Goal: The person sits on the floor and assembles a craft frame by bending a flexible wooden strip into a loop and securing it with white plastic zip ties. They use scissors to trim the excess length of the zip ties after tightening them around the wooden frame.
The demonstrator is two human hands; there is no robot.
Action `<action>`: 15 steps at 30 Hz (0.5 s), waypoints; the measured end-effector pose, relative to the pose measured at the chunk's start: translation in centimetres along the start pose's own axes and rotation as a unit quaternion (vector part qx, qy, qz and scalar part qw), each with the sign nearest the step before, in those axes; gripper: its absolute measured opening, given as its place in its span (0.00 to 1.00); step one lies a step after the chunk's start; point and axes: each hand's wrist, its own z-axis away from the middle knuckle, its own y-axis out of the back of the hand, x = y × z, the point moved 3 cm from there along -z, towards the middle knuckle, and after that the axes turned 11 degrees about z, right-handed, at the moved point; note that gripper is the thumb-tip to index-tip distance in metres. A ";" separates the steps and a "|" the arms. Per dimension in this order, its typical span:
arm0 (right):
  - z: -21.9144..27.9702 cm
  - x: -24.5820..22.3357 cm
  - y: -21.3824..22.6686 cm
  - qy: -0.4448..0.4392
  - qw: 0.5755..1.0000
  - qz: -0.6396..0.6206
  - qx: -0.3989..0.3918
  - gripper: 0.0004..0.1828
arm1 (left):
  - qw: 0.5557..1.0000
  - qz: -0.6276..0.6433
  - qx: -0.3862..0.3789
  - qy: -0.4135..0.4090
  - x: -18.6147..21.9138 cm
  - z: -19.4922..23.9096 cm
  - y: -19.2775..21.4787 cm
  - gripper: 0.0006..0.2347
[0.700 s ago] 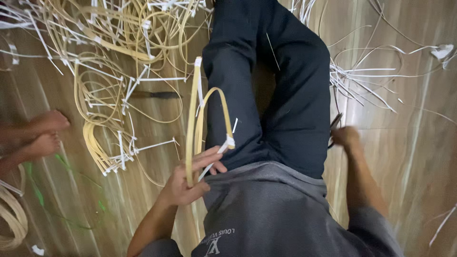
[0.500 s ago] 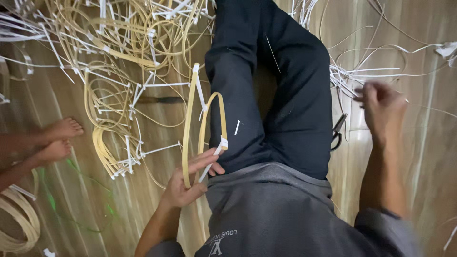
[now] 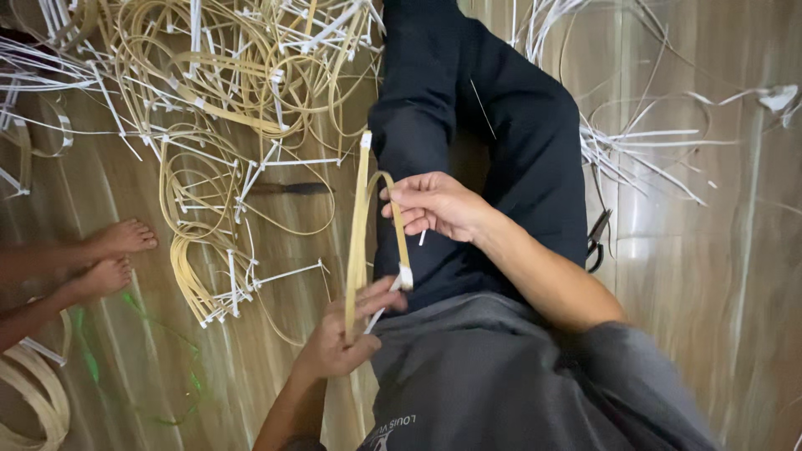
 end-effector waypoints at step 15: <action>2.5 -2.2 -7.7 0.236 0.882 0.409 -0.008 0.06 | 0.866 0.281 0.414 0.010 -1.9 0.7 10.4 0.16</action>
